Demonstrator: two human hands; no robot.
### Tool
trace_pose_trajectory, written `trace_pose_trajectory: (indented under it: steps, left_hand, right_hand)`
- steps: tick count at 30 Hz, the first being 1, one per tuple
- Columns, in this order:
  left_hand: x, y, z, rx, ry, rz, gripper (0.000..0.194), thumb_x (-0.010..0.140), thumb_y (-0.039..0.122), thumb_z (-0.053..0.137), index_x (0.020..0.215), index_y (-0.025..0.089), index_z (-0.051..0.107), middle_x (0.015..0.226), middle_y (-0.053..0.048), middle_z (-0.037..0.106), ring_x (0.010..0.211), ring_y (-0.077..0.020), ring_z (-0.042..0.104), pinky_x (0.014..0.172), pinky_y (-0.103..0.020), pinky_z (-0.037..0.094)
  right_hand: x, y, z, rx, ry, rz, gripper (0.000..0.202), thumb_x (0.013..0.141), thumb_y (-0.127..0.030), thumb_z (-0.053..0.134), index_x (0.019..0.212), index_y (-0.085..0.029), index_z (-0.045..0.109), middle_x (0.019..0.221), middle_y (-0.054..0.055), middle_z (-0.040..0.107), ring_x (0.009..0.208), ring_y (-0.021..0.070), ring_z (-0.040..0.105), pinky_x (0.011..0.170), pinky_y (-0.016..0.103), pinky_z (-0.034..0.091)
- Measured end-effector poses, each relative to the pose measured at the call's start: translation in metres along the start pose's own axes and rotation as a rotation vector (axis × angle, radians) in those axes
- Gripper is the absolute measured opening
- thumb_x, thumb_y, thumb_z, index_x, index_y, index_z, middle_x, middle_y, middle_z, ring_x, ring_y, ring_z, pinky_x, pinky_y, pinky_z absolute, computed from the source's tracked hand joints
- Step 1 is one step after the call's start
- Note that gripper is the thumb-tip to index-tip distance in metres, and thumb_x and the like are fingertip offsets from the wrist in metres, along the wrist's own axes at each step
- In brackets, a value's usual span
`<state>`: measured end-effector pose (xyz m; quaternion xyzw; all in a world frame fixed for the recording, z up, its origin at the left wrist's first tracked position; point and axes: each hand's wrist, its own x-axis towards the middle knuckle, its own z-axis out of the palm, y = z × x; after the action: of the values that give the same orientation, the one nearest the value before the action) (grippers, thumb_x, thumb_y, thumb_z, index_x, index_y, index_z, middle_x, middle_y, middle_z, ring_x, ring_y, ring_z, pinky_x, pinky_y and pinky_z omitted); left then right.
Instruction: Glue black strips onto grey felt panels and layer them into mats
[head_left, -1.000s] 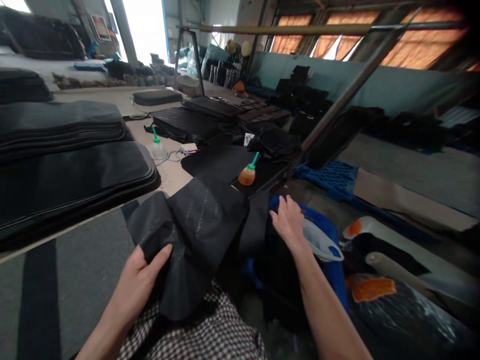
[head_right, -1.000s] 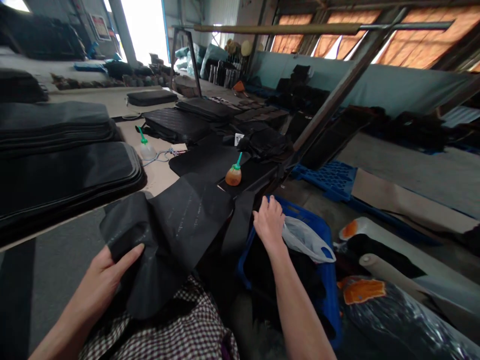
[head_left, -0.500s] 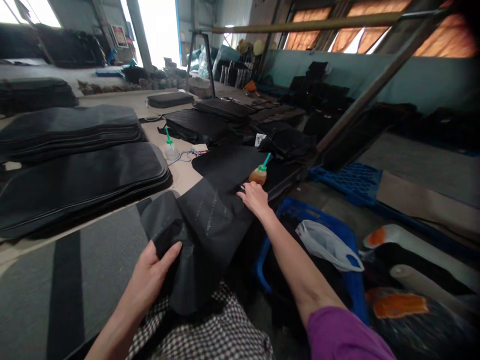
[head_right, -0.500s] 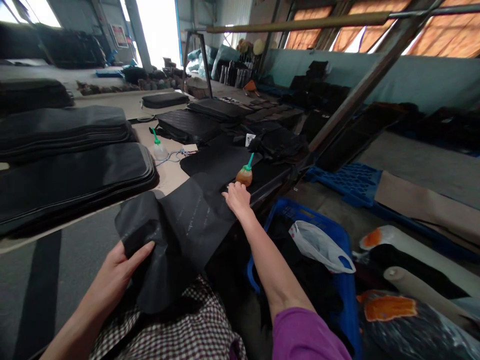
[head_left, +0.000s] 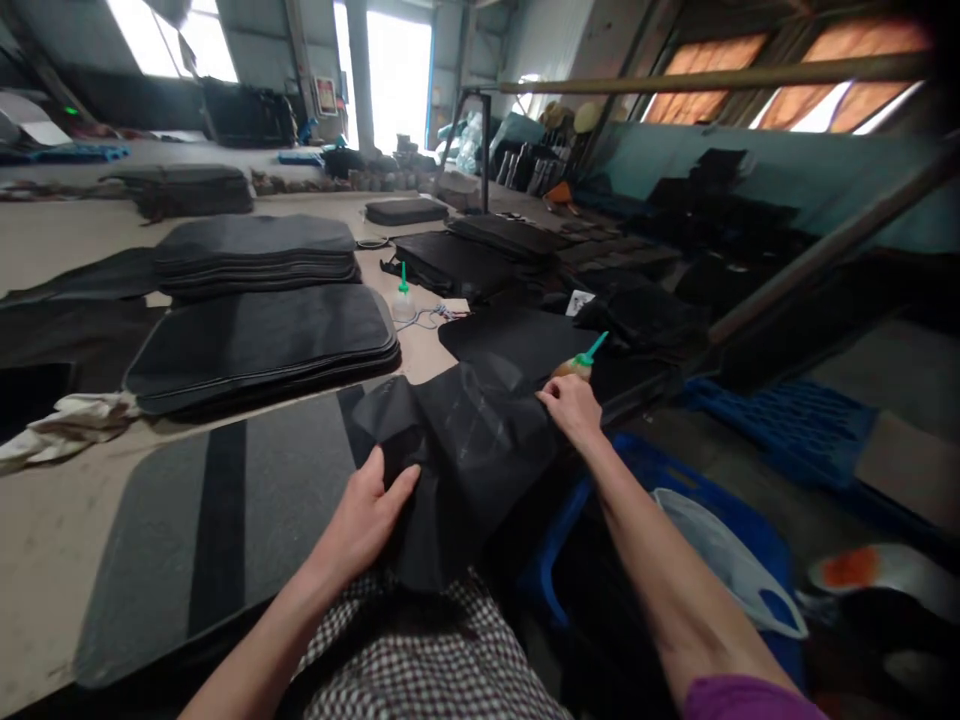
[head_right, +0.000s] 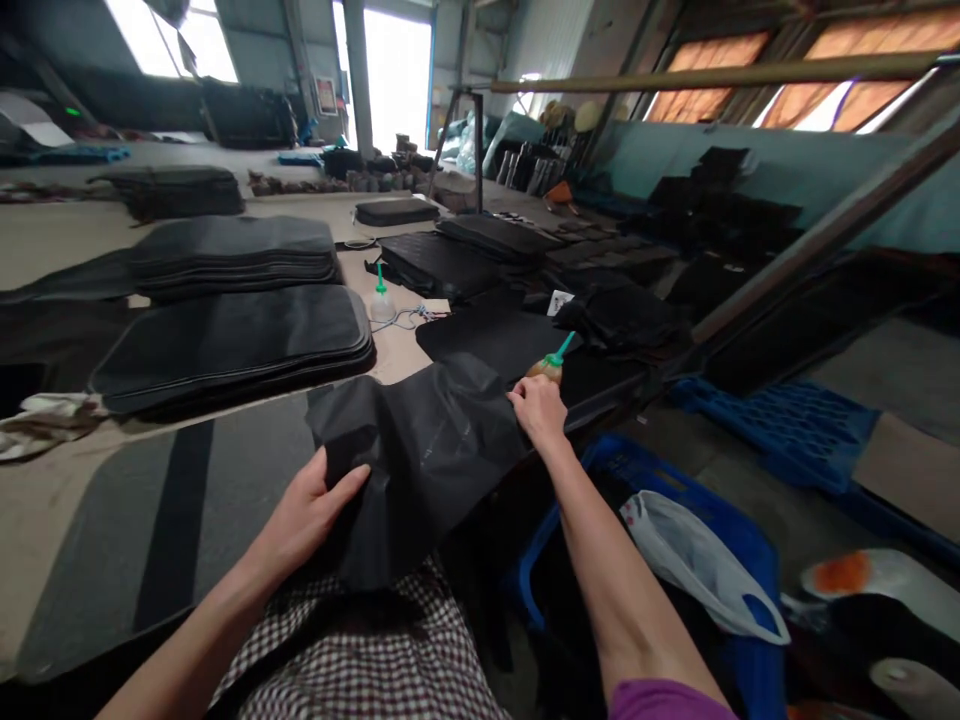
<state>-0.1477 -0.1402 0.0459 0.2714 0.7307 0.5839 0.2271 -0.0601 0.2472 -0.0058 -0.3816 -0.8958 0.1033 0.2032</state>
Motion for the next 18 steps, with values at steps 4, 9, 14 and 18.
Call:
trace_pose_trajectory:
  steps: [4, 9, 14, 18]
  left_hand:
    - [-0.01, 0.011, -0.023, 0.083, 0.072, 0.066, 0.044, 0.094, 0.045, 0.059, 0.13, 0.02, 0.064, 0.131, -0.006, 0.07, 0.121, -0.0276, 0.064, 0.105, -0.037, 0.048]
    - [-0.036, 0.013, -0.088, 0.049, 0.301, -0.017, 0.058, 0.086, 0.052, 0.069, 0.132, 0.019, 0.064, 0.133, -0.01, 0.07, 0.121, -0.0297, 0.066, 0.107, -0.04, 0.05]
    - [-0.076, -0.003, -0.171, -0.038, 0.544, -0.236, 0.07, 0.074, 0.054, 0.082, 0.133, 0.021, 0.063, 0.111, -0.008, 0.078, 0.094, -0.0279, 0.076, 0.08, -0.036, 0.062]
    - [-0.107, -0.029, -0.223, 0.025, 0.657, -0.308, 0.066, 0.081, 0.052, 0.077, 0.136, 0.02, 0.059, 0.111, -0.003, 0.077, 0.089, -0.023, 0.075, 0.074, -0.031, 0.061]
  right_hand:
    - [-0.01, -0.009, -0.022, 0.162, 0.09, -0.052, 0.018, 0.086, -0.038, 0.063, 0.076, -0.022, 0.061, 0.087, 0.006, 0.065, 0.086, 0.0261, 0.061, 0.076, 0.036, 0.047]
    - [-0.029, -0.038, -0.043, 0.477, 0.039, -0.097, 0.034, 0.084, -0.056, 0.066, 0.082, -0.022, 0.061, 0.073, 0.001, 0.061, 0.066, 0.02, 0.059, 0.06, 0.029, 0.045]
    - [-0.063, -0.1, -0.025, 0.988, -0.194, 0.007, 0.049, 0.066, -0.055, 0.089, 0.091, -0.021, 0.063, 0.078, 0.001, 0.062, 0.064, 0.0172, 0.058, 0.055, 0.024, 0.046]
    - [-0.086, -0.151, 0.017, 1.207, -0.439, -0.033, 0.072, 0.067, -0.051, 0.091, 0.123, -0.023, 0.056, 0.092, 0.002, 0.064, 0.072, 0.0188, 0.064, 0.062, 0.026, 0.051]
